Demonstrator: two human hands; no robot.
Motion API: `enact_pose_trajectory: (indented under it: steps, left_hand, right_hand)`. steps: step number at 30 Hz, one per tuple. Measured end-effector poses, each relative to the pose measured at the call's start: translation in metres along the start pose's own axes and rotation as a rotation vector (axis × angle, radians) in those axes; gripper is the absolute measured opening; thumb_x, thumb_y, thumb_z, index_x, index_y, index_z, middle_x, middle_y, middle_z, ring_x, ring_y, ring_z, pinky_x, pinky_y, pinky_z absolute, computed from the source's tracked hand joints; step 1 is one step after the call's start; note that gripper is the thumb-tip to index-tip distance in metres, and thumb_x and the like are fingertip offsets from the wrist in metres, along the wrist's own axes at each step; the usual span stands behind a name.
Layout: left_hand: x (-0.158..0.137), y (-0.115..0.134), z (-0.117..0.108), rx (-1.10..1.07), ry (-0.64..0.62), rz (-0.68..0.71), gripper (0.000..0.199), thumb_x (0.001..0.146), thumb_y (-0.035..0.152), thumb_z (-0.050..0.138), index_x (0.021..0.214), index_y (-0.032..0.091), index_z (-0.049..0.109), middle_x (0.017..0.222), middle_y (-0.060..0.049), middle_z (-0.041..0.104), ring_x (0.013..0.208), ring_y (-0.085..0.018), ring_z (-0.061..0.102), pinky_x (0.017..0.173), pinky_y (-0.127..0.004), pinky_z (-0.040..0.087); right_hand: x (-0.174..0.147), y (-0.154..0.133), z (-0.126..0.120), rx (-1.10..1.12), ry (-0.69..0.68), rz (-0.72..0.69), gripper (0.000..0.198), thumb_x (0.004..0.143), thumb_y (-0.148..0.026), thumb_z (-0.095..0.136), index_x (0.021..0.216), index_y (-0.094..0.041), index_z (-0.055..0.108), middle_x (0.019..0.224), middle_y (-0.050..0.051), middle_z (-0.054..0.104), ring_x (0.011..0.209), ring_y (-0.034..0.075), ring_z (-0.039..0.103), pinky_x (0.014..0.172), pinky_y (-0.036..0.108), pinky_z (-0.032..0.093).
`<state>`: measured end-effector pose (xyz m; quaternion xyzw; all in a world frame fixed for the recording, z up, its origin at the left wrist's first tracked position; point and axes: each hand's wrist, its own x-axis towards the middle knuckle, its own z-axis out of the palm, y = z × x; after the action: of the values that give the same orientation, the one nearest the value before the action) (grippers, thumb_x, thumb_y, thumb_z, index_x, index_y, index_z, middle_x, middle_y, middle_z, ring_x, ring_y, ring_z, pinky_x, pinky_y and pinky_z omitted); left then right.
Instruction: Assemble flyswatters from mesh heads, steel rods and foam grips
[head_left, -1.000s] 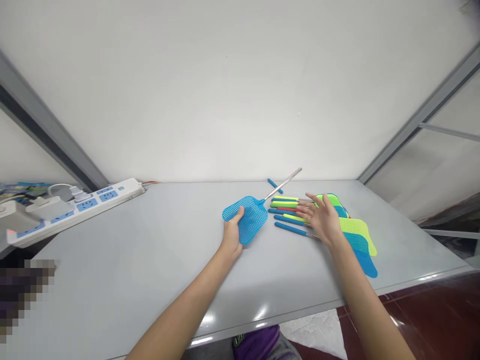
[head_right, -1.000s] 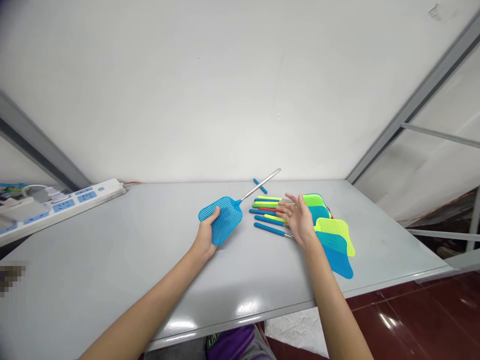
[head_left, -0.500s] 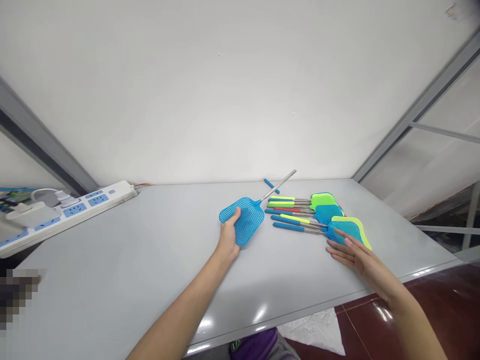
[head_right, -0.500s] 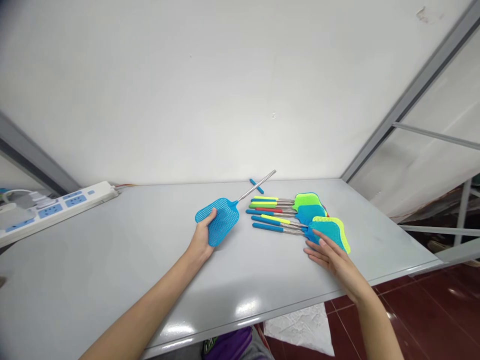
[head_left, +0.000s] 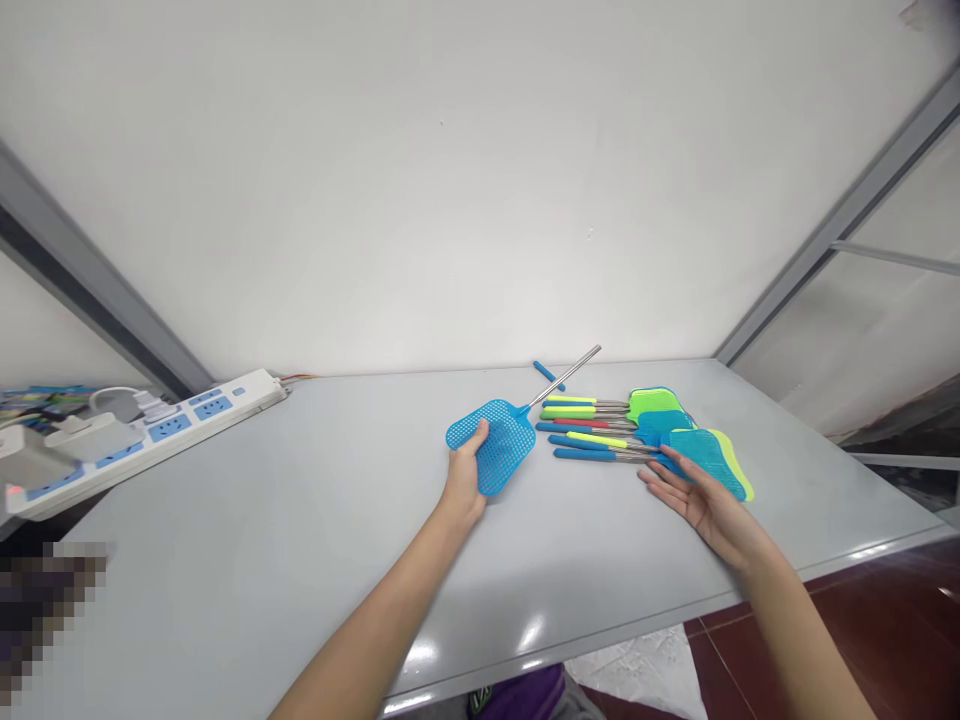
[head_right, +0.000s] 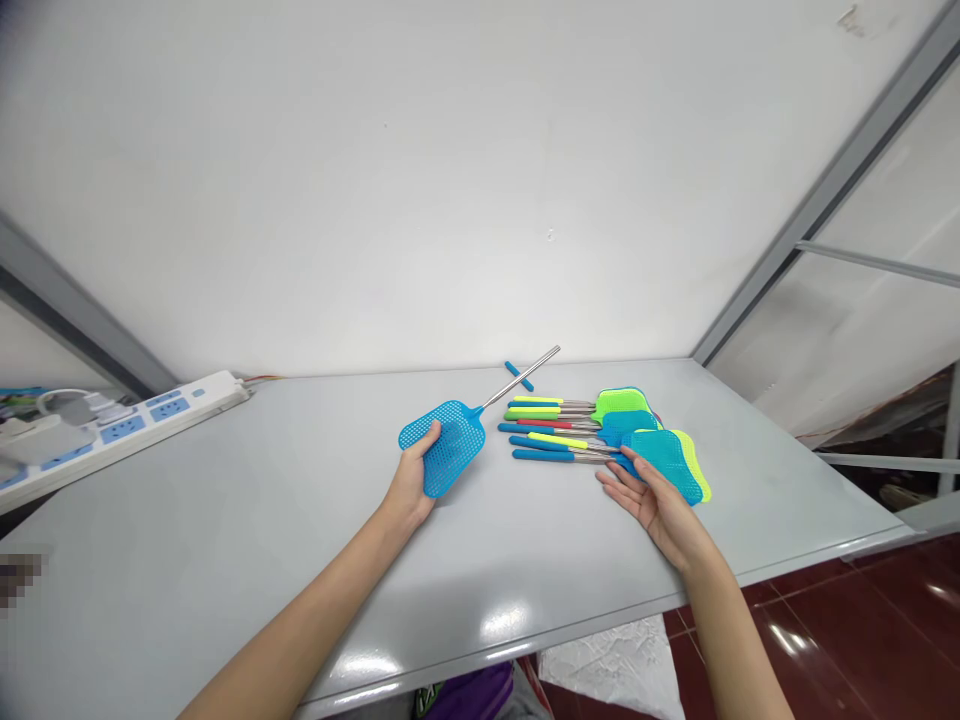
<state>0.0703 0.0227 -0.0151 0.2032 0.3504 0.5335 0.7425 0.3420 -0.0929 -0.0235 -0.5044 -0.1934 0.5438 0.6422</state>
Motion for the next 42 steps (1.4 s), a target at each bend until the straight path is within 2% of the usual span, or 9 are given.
enact_pose_trajectory:
  steps: [5,12,17,21,30,35,42]
  left_hand:
    - [-0.001,0.002,0.002,-0.001,-0.001,0.017,0.031,0.062,0.030,0.064,0.089,0.015,0.060,0.083,-0.005,0.065,0.069,-0.018,0.062,0.068,-0.030,0.049]
    - [-0.001,0.002,0.002,-0.007,-0.011,0.011,0.032,0.062,0.030,0.064,0.090,0.015,0.060,0.085,-0.005,0.065,0.072,-0.019,0.062,0.069,-0.030,0.049]
    - [-0.002,0.003,0.003,0.005,0.032,-0.012,0.032,0.062,0.029,0.064,0.090,0.014,0.060,0.084,-0.005,0.065,0.070,-0.018,0.062,0.068,-0.030,0.049]
    - [-0.002,0.003,0.002,0.006,0.004,-0.007,0.033,0.062,0.030,0.064,0.091,0.014,0.060,0.086,-0.006,0.065,0.072,-0.019,0.062,0.068,-0.030,0.049]
    - [-0.002,0.003,0.002,0.008,-0.005,-0.017,0.031,0.062,0.031,0.064,0.089,0.015,0.061,0.085,-0.006,0.065,0.075,-0.020,0.062,0.070,-0.031,0.049]
    - [-0.002,0.003,0.002,0.004,0.010,-0.019,0.033,0.062,0.030,0.064,0.091,0.014,0.060,0.087,-0.006,0.065,0.075,-0.020,0.061,0.071,-0.031,0.048]
    - [0.000,0.003,0.001,-0.017,0.001,-0.018,0.031,0.063,0.030,0.063,0.090,0.015,0.061,0.087,-0.006,0.065,0.077,-0.020,0.061,0.072,-0.032,0.048]
  right_hand:
    - [0.019,0.002,0.002,0.066,-0.008,-0.053,0.033,0.077,-0.019,0.048,0.110,-0.018,0.048,0.100,0.009,0.058,0.095,0.021,0.055,0.082,0.034,0.046]
    - [0.032,0.000,0.007,0.216,0.013,-0.059,0.031,0.077,-0.015,0.043,0.107,-0.012,0.049,0.100,0.013,0.057,0.097,0.021,0.054,0.080,0.035,0.047]
    - [0.039,-0.004,0.010,0.335,0.057,-0.026,0.037,0.076,-0.013,0.038,0.112,-0.009,0.043,0.109,0.018,0.052,0.101,0.023,0.051,0.082,0.040,0.045]
    - [0.046,-0.006,0.017,0.409,0.060,-0.007,0.044,0.075,-0.010,0.033,0.119,-0.012,0.035,0.120,0.019,0.043,0.105,0.023,0.048,0.082,0.044,0.044]
    - [0.042,-0.009,0.039,0.413,0.115,0.122,0.037,0.074,-0.011,0.032,0.110,-0.013,0.044,0.128,0.016,0.032,0.116,0.027,0.033,0.082,0.053,0.038]
    - [0.052,-0.015,0.046,0.409,0.127,0.227,0.032,0.078,-0.011,0.029,0.106,-0.017,0.044,0.128,0.014,0.033,0.113,0.025,0.039,0.078,0.049,0.043]
    - [0.069,-0.032,0.046,0.298,0.100,0.281,0.028,0.076,-0.007,0.030,0.096,-0.014,0.048,0.122,0.017,0.038,0.108,0.028,0.044,0.076,0.051,0.044]
